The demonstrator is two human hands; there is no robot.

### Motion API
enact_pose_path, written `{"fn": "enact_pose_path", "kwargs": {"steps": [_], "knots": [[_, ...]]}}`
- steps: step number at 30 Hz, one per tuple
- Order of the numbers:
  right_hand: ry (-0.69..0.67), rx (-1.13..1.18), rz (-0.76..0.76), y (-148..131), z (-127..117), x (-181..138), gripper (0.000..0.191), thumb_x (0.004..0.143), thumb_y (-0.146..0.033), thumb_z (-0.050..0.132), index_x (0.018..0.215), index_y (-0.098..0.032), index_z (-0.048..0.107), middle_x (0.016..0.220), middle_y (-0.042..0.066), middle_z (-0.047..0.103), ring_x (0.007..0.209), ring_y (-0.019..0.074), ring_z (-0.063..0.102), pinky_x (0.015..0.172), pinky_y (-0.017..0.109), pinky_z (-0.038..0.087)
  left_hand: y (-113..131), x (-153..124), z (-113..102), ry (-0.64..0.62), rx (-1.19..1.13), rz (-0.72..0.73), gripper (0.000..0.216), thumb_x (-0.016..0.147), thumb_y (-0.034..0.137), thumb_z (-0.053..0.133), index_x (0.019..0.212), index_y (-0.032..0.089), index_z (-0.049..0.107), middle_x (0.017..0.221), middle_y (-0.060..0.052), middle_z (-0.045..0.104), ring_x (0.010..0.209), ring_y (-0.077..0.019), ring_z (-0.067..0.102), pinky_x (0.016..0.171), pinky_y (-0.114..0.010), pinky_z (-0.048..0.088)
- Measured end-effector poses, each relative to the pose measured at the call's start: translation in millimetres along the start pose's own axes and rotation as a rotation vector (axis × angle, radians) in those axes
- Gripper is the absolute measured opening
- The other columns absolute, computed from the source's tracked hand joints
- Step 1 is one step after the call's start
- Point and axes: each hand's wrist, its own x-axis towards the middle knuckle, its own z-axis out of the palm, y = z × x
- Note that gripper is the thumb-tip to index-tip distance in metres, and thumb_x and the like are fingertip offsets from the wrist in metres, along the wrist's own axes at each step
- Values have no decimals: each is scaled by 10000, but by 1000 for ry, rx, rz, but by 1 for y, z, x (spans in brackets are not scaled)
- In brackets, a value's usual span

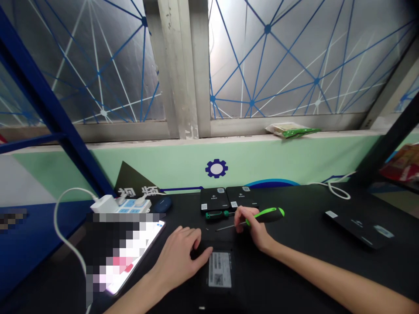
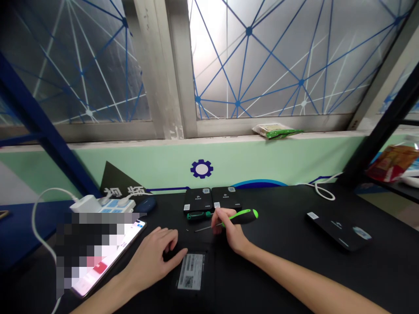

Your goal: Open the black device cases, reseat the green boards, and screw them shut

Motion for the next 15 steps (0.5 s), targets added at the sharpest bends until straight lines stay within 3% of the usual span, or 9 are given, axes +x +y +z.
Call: {"fn": "enact_pose_path", "kwargs": {"steps": [4, 15], "knots": [[1, -16, -9, -1, 0, 0, 513, 940, -485, 511, 551, -163, 603, 485, 3, 511, 476, 139, 508, 505, 256, 398, -2, 2, 1, 11, 17, -6, 189, 965, 397, 482, 898, 221, 497, 702, 24, 541, 662, -197, 523, 709, -347, 396], [81, -123, -44, -13, 4, 1, 473, 885, -443, 555, 491, -182, 557, 450, -9, 473, 451, 133, 460, 481, 258, 363, -1, 1, 0, -12, -6, -34, 195, 1016, 338, 371, 935, 239, 518, 794, -14, 640, 729, -228, 632, 624, -297, 393]]}}
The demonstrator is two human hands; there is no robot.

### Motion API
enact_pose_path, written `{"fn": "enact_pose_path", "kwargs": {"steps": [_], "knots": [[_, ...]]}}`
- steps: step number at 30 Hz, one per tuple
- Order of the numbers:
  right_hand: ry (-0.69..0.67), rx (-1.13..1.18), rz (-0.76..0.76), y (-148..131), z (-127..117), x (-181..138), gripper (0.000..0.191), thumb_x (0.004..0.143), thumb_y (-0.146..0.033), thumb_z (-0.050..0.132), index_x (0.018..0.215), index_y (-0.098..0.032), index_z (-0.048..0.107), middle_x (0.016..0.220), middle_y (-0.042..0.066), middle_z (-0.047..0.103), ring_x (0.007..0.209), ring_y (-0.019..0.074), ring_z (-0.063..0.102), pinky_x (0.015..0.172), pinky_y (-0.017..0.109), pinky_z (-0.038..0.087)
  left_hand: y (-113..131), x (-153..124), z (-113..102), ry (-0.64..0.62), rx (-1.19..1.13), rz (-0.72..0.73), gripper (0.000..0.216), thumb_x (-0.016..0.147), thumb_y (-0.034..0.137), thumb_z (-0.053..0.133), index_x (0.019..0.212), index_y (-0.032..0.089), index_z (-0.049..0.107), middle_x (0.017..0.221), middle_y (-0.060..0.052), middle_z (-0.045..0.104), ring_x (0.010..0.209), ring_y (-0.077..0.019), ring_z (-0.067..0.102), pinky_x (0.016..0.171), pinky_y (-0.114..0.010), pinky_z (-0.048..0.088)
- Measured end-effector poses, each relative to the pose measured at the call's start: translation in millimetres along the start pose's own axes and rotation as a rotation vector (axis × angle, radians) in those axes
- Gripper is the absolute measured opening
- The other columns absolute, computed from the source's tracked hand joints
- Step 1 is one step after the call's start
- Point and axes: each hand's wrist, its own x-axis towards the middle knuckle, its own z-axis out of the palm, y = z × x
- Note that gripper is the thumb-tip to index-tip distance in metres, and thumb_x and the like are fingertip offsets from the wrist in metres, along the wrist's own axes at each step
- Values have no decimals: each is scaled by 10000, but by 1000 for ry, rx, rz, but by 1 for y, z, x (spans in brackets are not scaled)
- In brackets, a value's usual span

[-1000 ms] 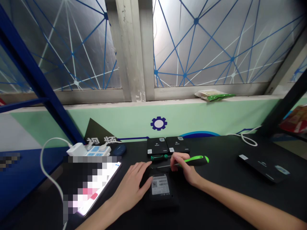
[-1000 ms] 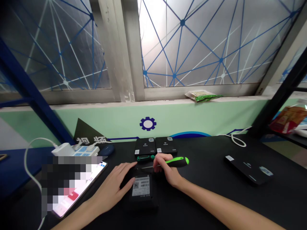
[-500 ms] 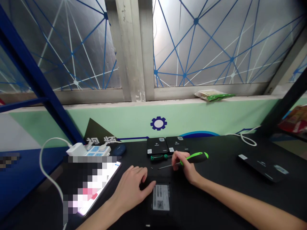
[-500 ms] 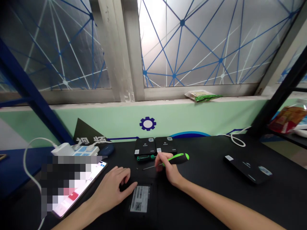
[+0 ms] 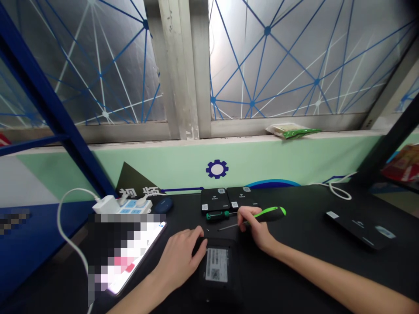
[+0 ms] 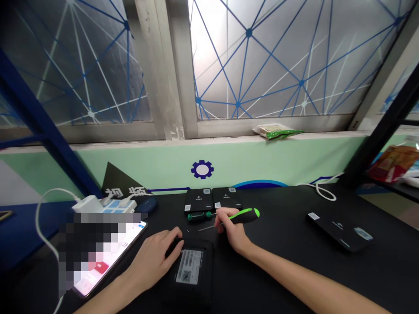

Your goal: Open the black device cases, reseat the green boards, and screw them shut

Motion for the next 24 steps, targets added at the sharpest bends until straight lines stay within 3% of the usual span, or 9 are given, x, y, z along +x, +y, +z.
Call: {"fn": "enact_pose_path", "kwargs": {"steps": [6, 15, 24], "knots": [[61, 41, -26, -1, -3, 10, 510, 894, -389, 546, 427, -188, 513, 414, -31, 377, 417, 110, 363, 477, 271, 283, 2, 2, 2, 27, 39, -61, 224, 1018, 323, 333, 919, 236, 514, 779, -20, 669, 702, -226, 652, 598, -296, 389], [-176, -116, 15, -39, -5, 18, 577, 905, -413, 572, 381, -192, 472, 403, -38, 323, 416, 100, 310, 463, 276, 237, -6, 3, 1, 18, 25, -37, 242, 1039, 297, 313, 939, 234, 525, 778, -11, 674, 666, -207, 658, 569, -275, 368], [-252, -292, 0, -45, 4, 23, 553, 938, -373, 530, 421, -187, 467, 438, -31, 384, 464, 110, 373, 508, 266, 303, -8, 5, 2, -47, 135, -28, 258, 1046, 276, 287, 995, 227, 535, 691, -14, 660, 599, -240, 655, 528, -283, 309]]}}
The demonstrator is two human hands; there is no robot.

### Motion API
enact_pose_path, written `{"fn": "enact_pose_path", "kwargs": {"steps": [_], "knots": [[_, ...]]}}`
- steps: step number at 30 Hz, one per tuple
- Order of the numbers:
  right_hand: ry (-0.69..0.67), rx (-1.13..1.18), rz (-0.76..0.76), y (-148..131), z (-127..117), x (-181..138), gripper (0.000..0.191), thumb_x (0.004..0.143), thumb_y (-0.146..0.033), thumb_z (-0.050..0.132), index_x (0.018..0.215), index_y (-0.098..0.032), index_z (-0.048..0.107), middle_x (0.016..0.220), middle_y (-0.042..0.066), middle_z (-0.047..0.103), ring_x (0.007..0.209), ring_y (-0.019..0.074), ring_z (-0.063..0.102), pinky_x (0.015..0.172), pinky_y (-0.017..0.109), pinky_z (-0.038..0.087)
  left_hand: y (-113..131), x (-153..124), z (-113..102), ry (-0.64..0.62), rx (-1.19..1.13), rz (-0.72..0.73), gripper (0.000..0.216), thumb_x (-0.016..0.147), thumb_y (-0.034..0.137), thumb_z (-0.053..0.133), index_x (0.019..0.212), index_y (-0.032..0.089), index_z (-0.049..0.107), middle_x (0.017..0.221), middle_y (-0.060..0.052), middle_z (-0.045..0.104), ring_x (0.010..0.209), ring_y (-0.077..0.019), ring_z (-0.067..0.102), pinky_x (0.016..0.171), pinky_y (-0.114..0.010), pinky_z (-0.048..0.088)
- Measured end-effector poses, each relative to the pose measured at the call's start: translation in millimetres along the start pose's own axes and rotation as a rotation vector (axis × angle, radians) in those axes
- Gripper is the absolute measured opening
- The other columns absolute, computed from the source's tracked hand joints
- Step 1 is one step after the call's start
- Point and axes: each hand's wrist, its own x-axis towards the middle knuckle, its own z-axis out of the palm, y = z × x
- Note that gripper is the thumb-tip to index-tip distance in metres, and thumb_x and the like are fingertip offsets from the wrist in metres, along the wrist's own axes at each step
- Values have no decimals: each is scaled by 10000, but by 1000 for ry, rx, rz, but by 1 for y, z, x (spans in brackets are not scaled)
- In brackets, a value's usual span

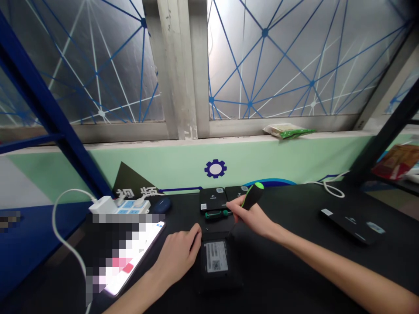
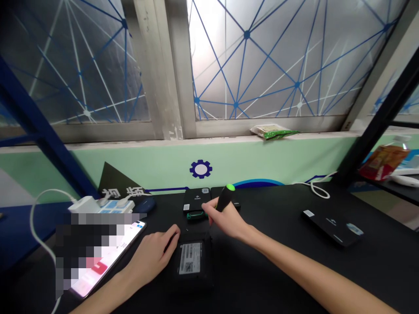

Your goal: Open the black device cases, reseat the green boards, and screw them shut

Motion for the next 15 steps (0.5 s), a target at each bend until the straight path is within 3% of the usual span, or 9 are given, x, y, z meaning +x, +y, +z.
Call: {"fn": "enact_pose_path", "kwargs": {"steps": [8, 15], "knots": [[-144, -74, 1, -9, 12, 16, 542, 942, -331, 524, 421, -198, 453, 418, -30, 398, 426, 102, 352, 450, 251, 297, 2, 2, -2, -18, 34, -31, 258, 1047, 290, 294, 1049, 223, 543, 708, -26, 682, 626, -254, 678, 543, -288, 338], [-152, -54, -24, -7, 22, 16, 543, 967, -381, 493, 467, -204, 375, 474, -41, 352, 465, 98, 280, 459, 258, 255, 3, 2, 0, -18, 30, -53, 236, 1045, 280, 320, 1053, 220, 548, 719, -28, 692, 654, -253, 697, 549, -278, 350]]}}
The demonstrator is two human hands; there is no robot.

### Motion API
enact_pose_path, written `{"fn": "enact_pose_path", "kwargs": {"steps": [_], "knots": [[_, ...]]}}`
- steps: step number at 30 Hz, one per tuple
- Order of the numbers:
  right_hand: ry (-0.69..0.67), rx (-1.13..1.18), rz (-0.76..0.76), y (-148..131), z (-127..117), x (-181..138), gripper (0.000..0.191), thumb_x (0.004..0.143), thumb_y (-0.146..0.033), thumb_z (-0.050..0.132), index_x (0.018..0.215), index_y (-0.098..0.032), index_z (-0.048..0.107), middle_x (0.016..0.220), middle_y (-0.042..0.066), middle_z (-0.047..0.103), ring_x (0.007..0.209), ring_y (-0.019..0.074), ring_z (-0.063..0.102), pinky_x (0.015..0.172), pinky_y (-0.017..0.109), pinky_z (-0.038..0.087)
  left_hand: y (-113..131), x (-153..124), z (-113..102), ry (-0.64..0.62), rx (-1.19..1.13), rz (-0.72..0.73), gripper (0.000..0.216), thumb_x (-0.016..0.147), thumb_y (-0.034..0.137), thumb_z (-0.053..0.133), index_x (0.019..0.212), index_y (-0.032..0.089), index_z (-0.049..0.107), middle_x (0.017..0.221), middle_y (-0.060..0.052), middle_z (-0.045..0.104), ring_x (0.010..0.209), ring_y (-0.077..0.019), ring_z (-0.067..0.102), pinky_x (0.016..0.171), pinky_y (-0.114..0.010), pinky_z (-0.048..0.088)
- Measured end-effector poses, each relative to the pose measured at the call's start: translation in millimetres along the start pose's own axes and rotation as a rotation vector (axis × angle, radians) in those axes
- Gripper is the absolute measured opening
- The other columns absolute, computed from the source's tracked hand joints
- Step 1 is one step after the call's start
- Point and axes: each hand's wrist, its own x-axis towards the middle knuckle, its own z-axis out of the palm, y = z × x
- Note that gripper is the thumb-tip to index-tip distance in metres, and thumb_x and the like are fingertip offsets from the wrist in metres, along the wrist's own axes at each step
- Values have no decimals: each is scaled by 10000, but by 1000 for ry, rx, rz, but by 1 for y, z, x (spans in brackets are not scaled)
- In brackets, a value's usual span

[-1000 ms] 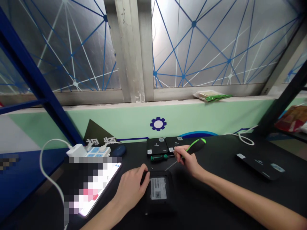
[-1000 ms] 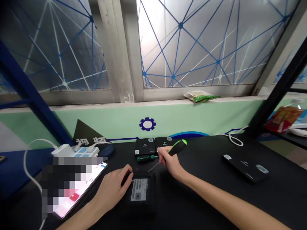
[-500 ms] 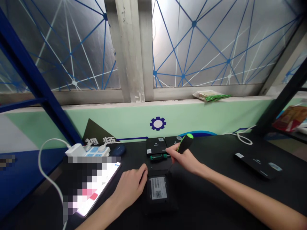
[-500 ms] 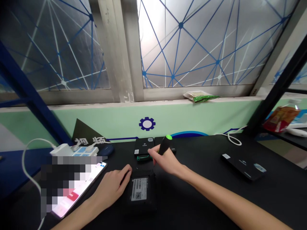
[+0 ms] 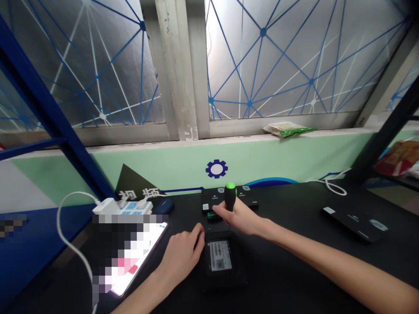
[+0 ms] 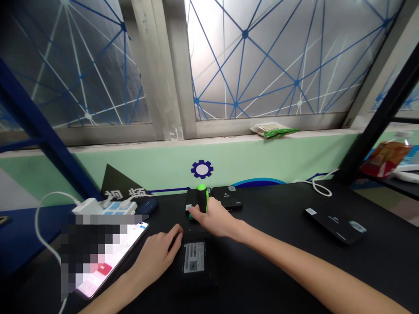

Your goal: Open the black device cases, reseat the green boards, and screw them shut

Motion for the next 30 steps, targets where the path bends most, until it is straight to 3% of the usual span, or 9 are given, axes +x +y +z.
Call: {"fn": "enact_pose_path", "kwargs": {"steps": [5, 10, 13, 19, 24, 30], "knots": [[58, -58, -51, 6, 5, -17, 508, 885, -379, 647, 513, -201, 351, 509, -67, 278, 492, 92, 237, 463, 256, 205, 2, 0, 0, -1, 5, -20, 218, 1043, 279, 347, 1076, 220, 554, 746, -37, 702, 676, -259, 704, 556, -274, 358], [234, 71, -107, 28, 19, -45, 308, 882, -408, 675, 692, -177, 602, 744, 18, 533, 641, 143, 489, 529, 240, 385, 2, -1, 0, 5, -6, -18, 210, 1039, 282, 350, 1055, 232, 554, 730, -25, 691, 668, -241, 699, 555, -263, 356], [291, 199, -24, 38, 28, -54, 269, 856, -418, 716, 764, -176, 643, 727, 13, 592, 617, 140, 521, 566, 247, 434, 1, -1, -1, 12, -15, -8, 222, 1043, 291, 333, 1051, 237, 549, 718, -19, 683, 664, -238, 695, 559, -263, 360], [399, 334, 57, 42, 32, -54, 286, 765, -417, 806, 697, -171, 679, 702, 30, 694, 607, 163, 606, 601, 269, 493, 0, -2, -3, 5, -4, 20, 239, 1041, 311, 322, 1011, 242, 548, 696, -8, 664, 648, -229, 681, 560, -262, 359], [397, 199, -4, 40, 30, -55, 212, 827, -398, 759, 771, -198, 801, 729, 53, 749, 628, 195, 638, 604, 293, 496, 0, -2, -3, -4, 17, 16, 230, 1051, 310, 327, 1027, 244, 546, 712, -11, 670, 659, -241, 684, 562, -265, 353], [364, 57, -128, 37, 27, -56, 193, 893, -376, 699, 847, -232, 818, 793, 63, 739, 761, 215, 643, 709, 313, 493, -4, -3, -1, 13, -26, 38, 233, 1057, 316, 319, 1032, 251, 542, 729, -10, 677, 681, -250, 693, 579, -275, 367]]}}
